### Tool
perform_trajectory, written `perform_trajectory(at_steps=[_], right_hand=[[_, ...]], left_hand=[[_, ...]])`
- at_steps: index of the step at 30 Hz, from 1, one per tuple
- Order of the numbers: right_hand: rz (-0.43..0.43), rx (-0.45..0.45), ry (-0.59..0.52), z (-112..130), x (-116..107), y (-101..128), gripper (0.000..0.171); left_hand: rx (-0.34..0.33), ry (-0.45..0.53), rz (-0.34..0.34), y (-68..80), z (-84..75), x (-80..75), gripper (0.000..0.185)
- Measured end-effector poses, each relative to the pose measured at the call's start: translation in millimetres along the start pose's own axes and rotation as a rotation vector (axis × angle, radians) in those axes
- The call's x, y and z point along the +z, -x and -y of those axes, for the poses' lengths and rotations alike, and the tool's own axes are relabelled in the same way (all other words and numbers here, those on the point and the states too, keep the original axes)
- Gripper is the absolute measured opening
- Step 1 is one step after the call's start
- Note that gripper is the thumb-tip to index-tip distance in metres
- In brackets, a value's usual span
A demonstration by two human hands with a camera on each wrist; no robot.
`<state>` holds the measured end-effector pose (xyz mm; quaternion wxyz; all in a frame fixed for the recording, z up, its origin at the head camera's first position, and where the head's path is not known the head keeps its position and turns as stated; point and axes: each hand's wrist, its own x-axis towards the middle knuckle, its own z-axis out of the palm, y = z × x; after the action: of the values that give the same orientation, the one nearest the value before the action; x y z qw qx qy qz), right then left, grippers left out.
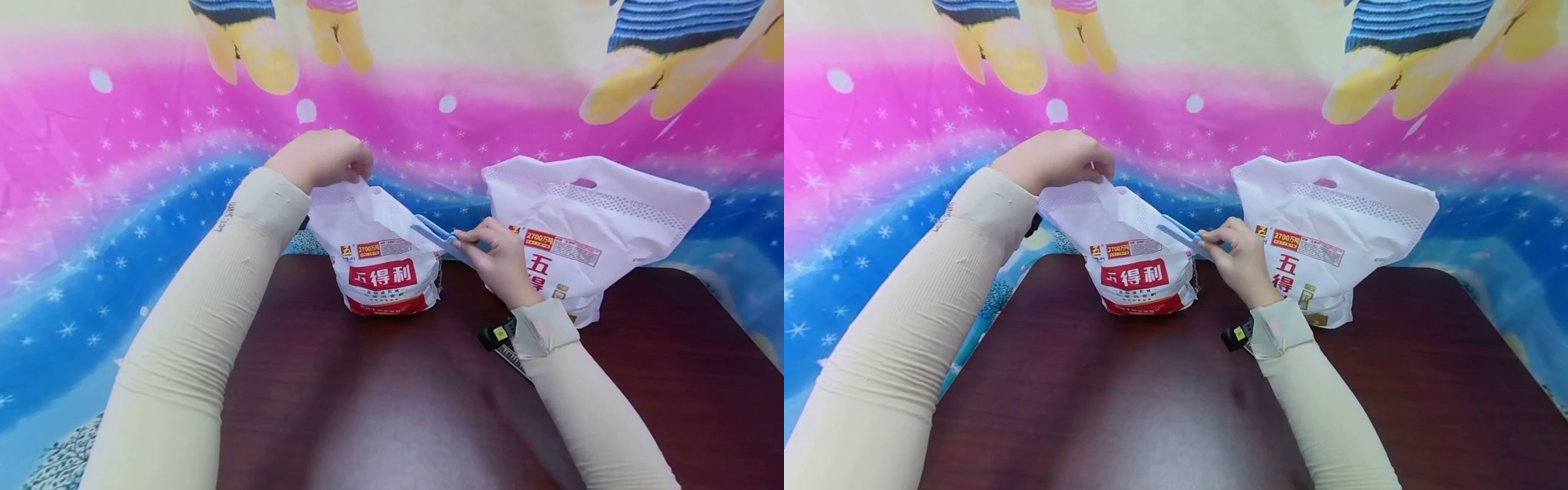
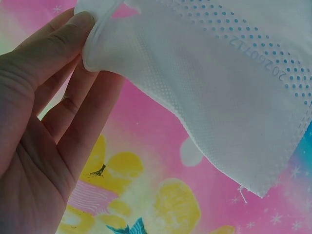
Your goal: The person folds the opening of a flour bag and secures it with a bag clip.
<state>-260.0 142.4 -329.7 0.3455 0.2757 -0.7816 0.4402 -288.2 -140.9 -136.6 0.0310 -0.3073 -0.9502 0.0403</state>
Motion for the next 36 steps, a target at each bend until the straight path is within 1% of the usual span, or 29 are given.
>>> perform_trajectory(at_steps=[11, 16, 21, 28, 36], right_hand=[[0.025, 0.021, -0.023, -6, -1, -8, 0.015], [0.033, 0.007, -0.004, -7, -2, -13, 0.014], [0.046, 0.017, -0.002, -8, -1, -18, 0.013], [0.101, 0.059, -0.010, -6, 0, -24, 0.010], [0.153, 0.065, -0.004, -8, 2, -32, 0.011]], left_hand=[[0.002, 0.005, -0.003, 0.0, 0.1, -1.2, 0.025], [0.003, 0.004, -0.003, 0.1, 0.1, -1.6, 0.024], [0.006, 0.000, 0.005, -0.4, 0.5, -0.9, 0.024], [0.012, 0.000, -0.008, 1.3, 0.6, -0.5, 0.025], [-0.002, 0.006, -0.016, 2.4, 0.4, 0.2, 0.023]])
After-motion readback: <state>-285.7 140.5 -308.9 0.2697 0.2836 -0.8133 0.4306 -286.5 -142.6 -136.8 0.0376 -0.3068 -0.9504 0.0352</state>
